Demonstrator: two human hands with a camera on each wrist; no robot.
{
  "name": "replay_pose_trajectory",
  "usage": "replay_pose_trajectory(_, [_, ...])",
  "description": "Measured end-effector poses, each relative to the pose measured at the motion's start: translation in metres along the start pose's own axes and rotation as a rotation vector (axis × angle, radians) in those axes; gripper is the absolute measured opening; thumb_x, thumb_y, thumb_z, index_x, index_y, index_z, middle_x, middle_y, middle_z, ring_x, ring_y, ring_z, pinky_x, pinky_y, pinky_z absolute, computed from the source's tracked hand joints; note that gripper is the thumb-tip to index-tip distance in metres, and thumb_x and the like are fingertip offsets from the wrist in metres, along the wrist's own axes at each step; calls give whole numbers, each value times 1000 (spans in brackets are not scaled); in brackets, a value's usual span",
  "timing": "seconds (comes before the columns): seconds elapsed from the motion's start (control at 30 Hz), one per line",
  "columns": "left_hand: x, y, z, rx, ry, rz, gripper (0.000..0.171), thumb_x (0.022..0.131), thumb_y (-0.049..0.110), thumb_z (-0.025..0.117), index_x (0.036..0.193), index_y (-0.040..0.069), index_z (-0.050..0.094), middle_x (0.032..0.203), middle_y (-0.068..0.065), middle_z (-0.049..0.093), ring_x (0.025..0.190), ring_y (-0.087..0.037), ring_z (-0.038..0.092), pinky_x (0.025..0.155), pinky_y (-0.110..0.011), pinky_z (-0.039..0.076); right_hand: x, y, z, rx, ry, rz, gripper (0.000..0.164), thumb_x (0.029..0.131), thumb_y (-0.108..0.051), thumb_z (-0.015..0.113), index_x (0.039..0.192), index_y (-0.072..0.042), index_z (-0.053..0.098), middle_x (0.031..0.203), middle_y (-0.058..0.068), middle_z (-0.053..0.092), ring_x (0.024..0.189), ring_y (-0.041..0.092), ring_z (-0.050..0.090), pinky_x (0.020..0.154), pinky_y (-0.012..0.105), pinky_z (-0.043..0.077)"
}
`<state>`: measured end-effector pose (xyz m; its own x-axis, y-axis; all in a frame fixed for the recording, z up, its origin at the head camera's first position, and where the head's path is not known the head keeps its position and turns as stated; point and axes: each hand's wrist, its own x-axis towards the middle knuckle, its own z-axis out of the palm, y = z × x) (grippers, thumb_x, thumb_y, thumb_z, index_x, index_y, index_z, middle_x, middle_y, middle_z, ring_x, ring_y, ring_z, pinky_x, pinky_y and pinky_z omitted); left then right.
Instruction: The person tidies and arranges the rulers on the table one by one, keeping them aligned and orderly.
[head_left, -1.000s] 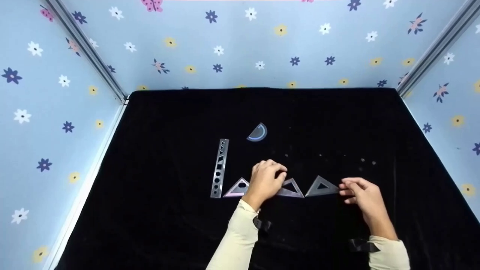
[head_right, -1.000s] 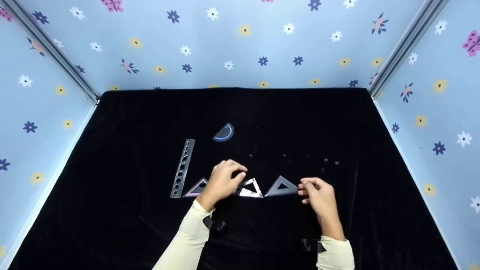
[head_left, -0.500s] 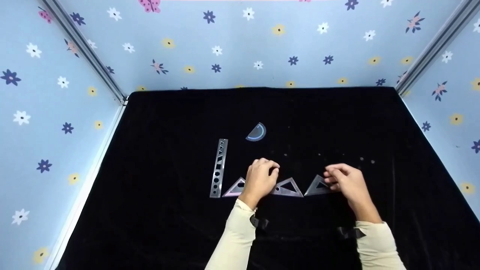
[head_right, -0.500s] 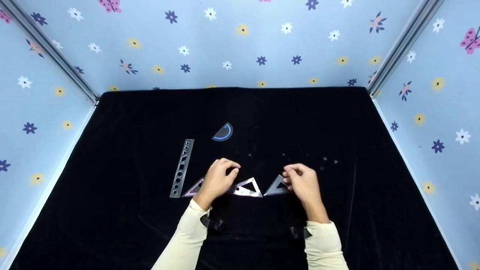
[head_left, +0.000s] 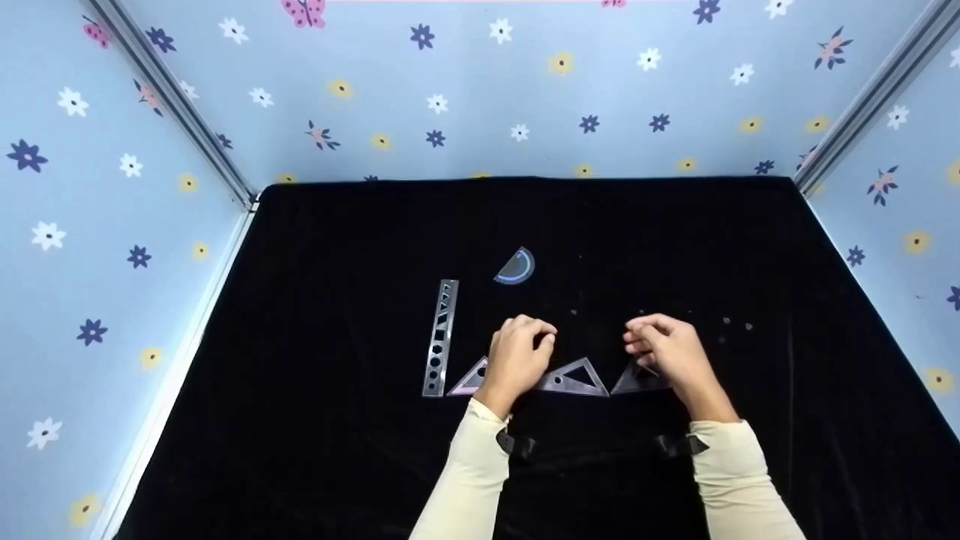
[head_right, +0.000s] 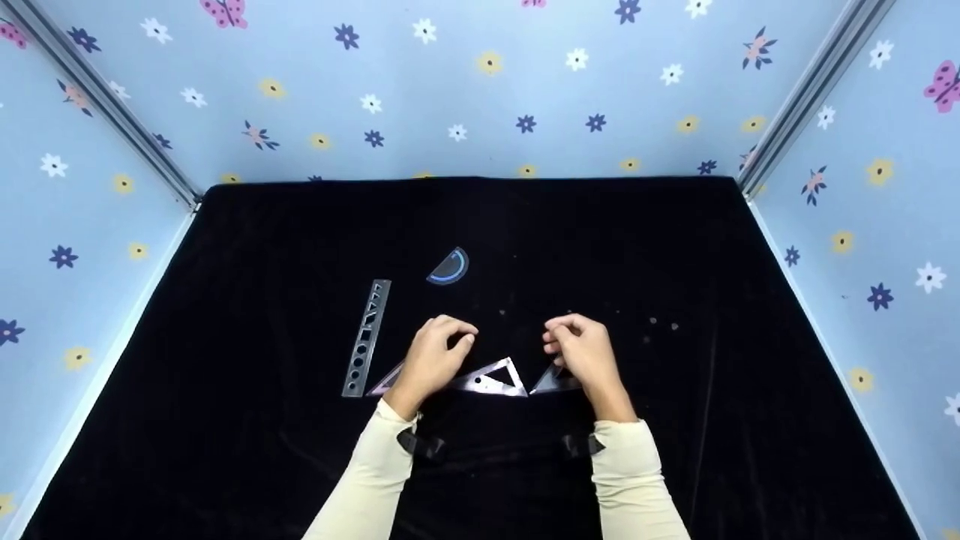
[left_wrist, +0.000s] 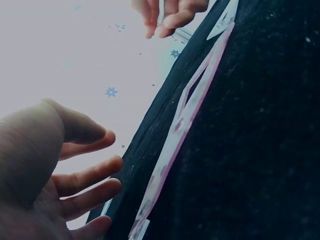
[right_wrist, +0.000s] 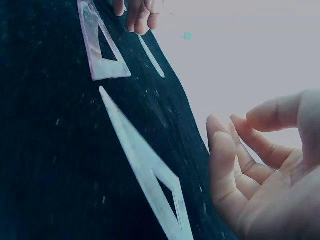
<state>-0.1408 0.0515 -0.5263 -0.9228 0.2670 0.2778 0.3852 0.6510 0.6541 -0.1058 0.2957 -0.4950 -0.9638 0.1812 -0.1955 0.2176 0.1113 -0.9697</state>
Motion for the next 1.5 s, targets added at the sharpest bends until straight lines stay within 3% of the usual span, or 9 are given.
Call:
replay_pose_trajectory(0.33, [-1,0,-1,26,29,-8,14,92,23,67,99,20,78,103,3,70,102,-20,61,90,-41,46,18,-7,20,9,-73,6,25,99,-7,58,113,14,61,84,9,70,69,14,67,55,24,53])
replay_pose_trajectory(0.53, [-3,-4,1,53,-13,-38,14,92,24,66,99,22,78,103,4,70,102,-19,61,92,-41,44,27,-10,31,-23,-92,13,26,99,-7,56,114,13,62,86,9,70,71,15,68,57,25,54])
replay_pose_trajectory(0.8, [4,-10,-4,106,-71,-12,13,92,26,67,100,22,77,100,2,69,99,-21,62,88,-42,46,37,-6,41,-83,-109,15,28,96,-6,55,115,12,63,84,9,70,71,15,68,58,26,55])
replay_pose_trajectory(1.03, [18,-15,-20,95,-140,-101,19,94,28,65,107,20,76,106,-1,68,106,-23,60,92,-44,45,47,-10,46,-130,-135,31,27,98,-9,55,116,9,64,85,8,70,71,15,68,59,27,55])
replay_pose_trajectory(1.23, [23,-16,-27,102,-170,-136,21,94,28,65,108,16,75,111,-3,66,109,-24,57,90,-47,46,57,-14,52,-160,-151,36,29,97,-10,56,116,9,64,85,8,70,72,15,68,60,27,55])
replay_pose_trajectory(1.5, [32,-19,-38,149,-266,-193,27,96,32,64,114,14,73,122,-5,62,116,-26,55,92,-48,46,67,-18,67,-185,-176,27,26,96,-7,54,114,9,64,86,9,70,73,16,68,60,27,55])
